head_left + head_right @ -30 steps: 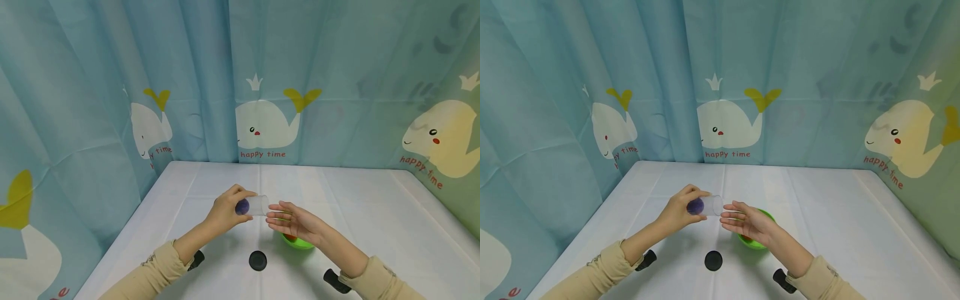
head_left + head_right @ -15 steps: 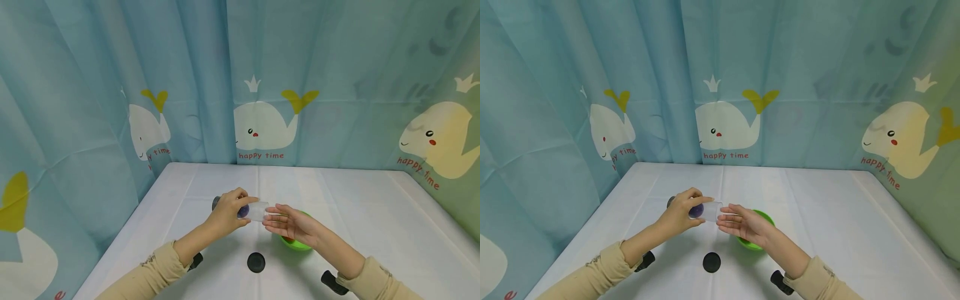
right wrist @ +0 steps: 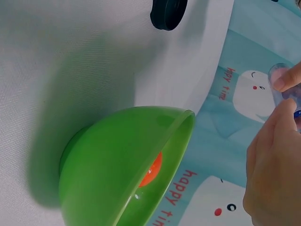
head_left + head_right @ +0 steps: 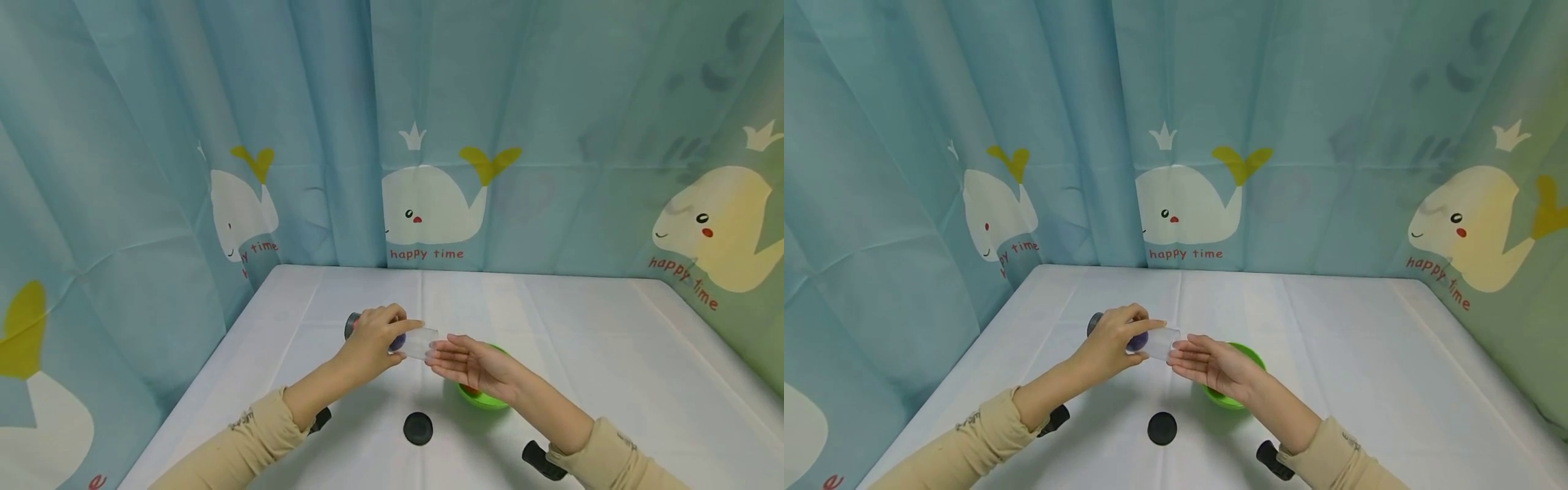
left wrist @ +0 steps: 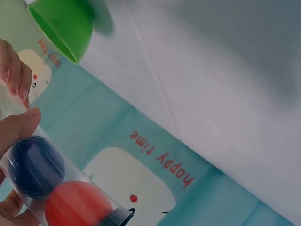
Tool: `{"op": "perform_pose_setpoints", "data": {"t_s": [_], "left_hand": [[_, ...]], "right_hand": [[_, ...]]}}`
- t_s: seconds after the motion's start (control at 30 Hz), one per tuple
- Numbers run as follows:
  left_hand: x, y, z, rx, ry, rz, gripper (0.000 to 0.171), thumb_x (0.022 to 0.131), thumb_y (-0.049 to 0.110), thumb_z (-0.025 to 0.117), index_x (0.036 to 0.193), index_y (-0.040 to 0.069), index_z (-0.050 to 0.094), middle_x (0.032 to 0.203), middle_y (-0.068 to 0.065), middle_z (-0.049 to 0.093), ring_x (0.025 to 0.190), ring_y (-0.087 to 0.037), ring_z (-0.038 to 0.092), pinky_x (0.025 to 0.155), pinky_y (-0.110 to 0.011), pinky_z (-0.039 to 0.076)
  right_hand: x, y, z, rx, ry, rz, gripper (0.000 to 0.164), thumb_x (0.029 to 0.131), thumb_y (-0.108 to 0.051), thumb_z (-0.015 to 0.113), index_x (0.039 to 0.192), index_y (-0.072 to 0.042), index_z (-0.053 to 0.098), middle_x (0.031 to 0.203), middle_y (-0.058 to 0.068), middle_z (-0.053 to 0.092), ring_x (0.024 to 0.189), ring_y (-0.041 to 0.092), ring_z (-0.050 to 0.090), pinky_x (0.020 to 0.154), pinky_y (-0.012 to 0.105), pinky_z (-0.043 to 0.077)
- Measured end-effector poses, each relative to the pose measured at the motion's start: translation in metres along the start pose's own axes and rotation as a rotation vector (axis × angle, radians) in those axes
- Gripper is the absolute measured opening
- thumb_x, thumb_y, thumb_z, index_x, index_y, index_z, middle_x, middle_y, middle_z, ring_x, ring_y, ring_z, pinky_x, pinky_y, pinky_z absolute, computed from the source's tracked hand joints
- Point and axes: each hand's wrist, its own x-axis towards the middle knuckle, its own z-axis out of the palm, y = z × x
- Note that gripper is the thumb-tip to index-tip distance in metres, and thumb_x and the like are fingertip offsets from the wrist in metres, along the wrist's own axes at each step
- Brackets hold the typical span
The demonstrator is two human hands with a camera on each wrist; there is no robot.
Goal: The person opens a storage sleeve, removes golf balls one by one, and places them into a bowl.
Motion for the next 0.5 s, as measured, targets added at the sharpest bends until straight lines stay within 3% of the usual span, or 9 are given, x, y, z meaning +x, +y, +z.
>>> {"op": "perform_pose_setpoints", "data": {"t_s": [0.23, 0.5], "left_hand": [[0.0038, -0.0013, -0.0031, 0.032, 0.001, 0.029, 0.053, 0.067, 0.008, 0.084, 0.116, 0.018, 0.066, 0.098, -0.001, 0.055, 0.085, -0.019, 0.053, 0.078, -0.036, 0.043], [0.009, -0.0009, -0.0073, 0.103, 0.016, 0.066, 0.053, 0.065, 0.006, 0.085, 0.113, 0.019, 0.067, 0.097, 0.0, 0.055, 0.093, -0.019, 0.055, 0.082, -0.039, 0.041]], "right_hand": [[0.0008, -0.0005, 0.0006, 0.009, -0.006, -0.011, 0.025, 0.101, -0.017, 0.044, 0.114, 0.002, 0.053, 0.108, 0.01, 0.062, 0.102, 0.02, 0.065, 0.095, 0.029, 0.05], [0.003, 0.0008, 0.002, -0.014, 0.025, -0.026, 0.052, 0.099, -0.013, 0.046, 0.138, 0.013, 0.023, 0.117, 0.014, 0.056, 0.102, 0.021, 0.065, 0.095, 0.029, 0.05]]}}
